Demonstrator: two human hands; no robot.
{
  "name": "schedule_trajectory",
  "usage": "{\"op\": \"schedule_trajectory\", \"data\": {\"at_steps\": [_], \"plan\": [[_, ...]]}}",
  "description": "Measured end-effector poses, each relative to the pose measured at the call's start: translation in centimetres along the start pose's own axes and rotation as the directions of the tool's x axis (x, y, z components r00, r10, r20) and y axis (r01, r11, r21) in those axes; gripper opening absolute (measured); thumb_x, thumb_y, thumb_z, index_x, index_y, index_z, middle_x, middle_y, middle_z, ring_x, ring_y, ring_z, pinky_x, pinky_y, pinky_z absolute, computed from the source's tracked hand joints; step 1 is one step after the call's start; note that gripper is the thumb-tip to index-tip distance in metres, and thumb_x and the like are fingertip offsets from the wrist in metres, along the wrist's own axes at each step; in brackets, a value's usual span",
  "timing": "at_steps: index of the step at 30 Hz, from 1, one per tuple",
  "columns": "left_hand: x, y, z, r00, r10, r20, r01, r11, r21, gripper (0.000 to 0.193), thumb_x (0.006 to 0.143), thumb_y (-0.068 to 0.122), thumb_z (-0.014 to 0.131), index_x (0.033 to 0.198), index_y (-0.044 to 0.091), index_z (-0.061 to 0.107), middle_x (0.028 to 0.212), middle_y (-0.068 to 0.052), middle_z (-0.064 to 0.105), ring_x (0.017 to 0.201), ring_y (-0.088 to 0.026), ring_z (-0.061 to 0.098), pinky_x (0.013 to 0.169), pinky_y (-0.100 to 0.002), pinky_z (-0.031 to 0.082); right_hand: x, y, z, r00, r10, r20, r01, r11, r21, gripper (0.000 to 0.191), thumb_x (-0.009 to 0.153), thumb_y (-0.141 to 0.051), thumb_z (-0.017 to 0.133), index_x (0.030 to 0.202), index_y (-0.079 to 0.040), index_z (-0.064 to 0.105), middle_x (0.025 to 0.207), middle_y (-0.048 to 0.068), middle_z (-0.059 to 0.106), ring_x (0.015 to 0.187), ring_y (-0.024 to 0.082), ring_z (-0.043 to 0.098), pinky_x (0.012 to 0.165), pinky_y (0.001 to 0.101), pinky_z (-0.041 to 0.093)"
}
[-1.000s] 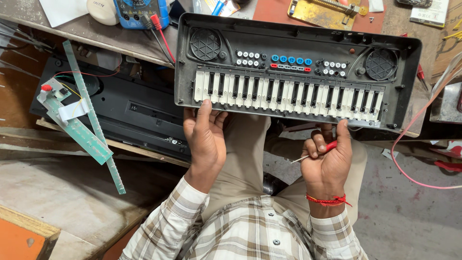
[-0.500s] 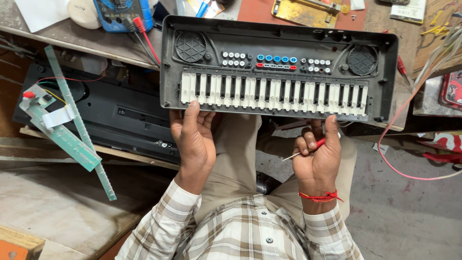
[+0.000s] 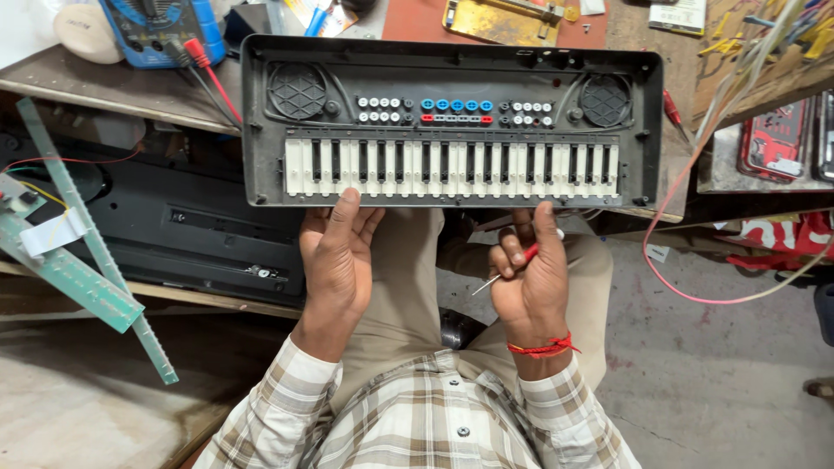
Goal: The person uses a red probe to test points on the circuit board of a disassembled electronic keyboard. They remove the circuit board from the keyboard housing, then reinsert it and continue testing various keys and buttons.
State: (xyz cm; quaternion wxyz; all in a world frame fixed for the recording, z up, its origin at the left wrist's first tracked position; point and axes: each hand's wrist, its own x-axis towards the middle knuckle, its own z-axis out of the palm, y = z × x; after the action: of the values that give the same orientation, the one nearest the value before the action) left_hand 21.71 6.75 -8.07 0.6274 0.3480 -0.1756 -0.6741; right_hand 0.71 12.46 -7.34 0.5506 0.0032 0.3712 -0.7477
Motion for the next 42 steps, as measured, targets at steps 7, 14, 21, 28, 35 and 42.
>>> {"op": "schedule_trajectory", "data": {"at_steps": [7, 14, 21, 28, 35, 42], "plan": [[-0.1, -0.3, -0.3, 0.997, 0.001, 0.074, -0.002, 1.0, 0.017, 0.016, 0.096, 0.015, 0.076, 0.108, 0.007, 0.069, 0.103, -0.005, 0.072, 0.099, -0.018, 0.07, 0.1, -0.039, 0.057, 0.3, -0.1, -0.5, 0.999, -0.038, 0.012, 0.038, 0.999, -0.032, 0.017, 0.098, -0.024, 0.076, 0.096, -0.017, 0.061, 0.087, -0.007, 0.059, 0.057, 0.005, 0.039, 0.048, 0.0204, 0.032], [0.4, -0.7, 0.0, 0.999, -0.018, 0.045, 0.019, 1.0, -0.021, 0.025, 0.095, 0.019, 0.076, 0.114, 0.007, 0.067, 0.107, -0.006, 0.072, 0.101, -0.019, 0.07, 0.099, -0.04, 0.056, 0.4, 0.0, -0.2, 0.999, -0.032, -0.001, 0.032, 0.999, -0.034, 0.018, 0.097, -0.028, 0.075, 0.1, -0.016, 0.062, 0.096, -0.004, 0.066, 0.056, 0.005, 0.04, 0.047, 0.0201, 0.032], [0.2, -1.3, 0.2, 0.992, -0.098, 0.083, 0.094, 0.995, 0.045, 0.028, 0.095, 0.023, 0.075, 0.115, 0.005, 0.067, 0.111, -0.01, 0.073, 0.106, -0.026, 0.072, 0.102, -0.043, 0.054, 0.3, 0.2, -0.1, 0.999, 0.039, -0.008, -0.039, 0.998, -0.05, 0.023, 0.093, -0.032, 0.071, 0.106, -0.013, 0.067, 0.111, 0.003, 0.074, 0.051, 0.005, 0.04, 0.044, 0.0189, 0.032], [-0.4, -1.5, 0.7, 0.978, -0.104, 0.18, 0.097, 0.994, 0.045, 0.029, 0.098, 0.021, 0.074, 0.118, 0.001, 0.068, 0.116, -0.013, 0.073, 0.112, -0.03, 0.071, 0.108, -0.047, 0.052, 1.0, 0.2, -1.0, 0.999, -0.02, 0.042, 0.021, 0.999, -0.028, 0.016, 0.102, -0.026, 0.074, 0.104, -0.016, 0.062, 0.104, -0.002, 0.065, 0.058, 0.006, 0.042, 0.048, 0.021, 0.033], [-0.6, -1.3, 1.5, 0.97, -0.141, 0.197, 0.125, 0.988, 0.094, 0.034, 0.101, 0.026, 0.068, 0.124, 0.001, 0.062, 0.117, -0.015, 0.073, 0.113, -0.03, 0.072, 0.107, -0.045, 0.054, 0.9, 0.2, -0.9, 1.0, 0.018, 0.002, -0.018, 0.999, -0.046, 0.017, 0.1, -0.027, 0.068, 0.11, -0.014, 0.065, 0.111, 0.0, 0.072, 0.055, 0.005, 0.041, 0.046, 0.0205, 0.033], [-0.6, -1.4, 1.6, 0.979, -0.122, 0.162, 0.104, 0.988, 0.118, 0.029, 0.1, 0.026, 0.067, 0.117, 0.004, 0.063, 0.111, -0.011, 0.073, 0.106, -0.028, 0.073, 0.099, -0.043, 0.056, 0.8, 0.2, -1.1, 0.997, 0.069, -0.019, -0.069, 0.998, -0.01, 0.017, 0.101, -0.028, 0.067, 0.107, -0.013, 0.064, 0.1, -0.001, 0.069, 0.053, 0.006, 0.041, 0.044, 0.0209, 0.032]]}}
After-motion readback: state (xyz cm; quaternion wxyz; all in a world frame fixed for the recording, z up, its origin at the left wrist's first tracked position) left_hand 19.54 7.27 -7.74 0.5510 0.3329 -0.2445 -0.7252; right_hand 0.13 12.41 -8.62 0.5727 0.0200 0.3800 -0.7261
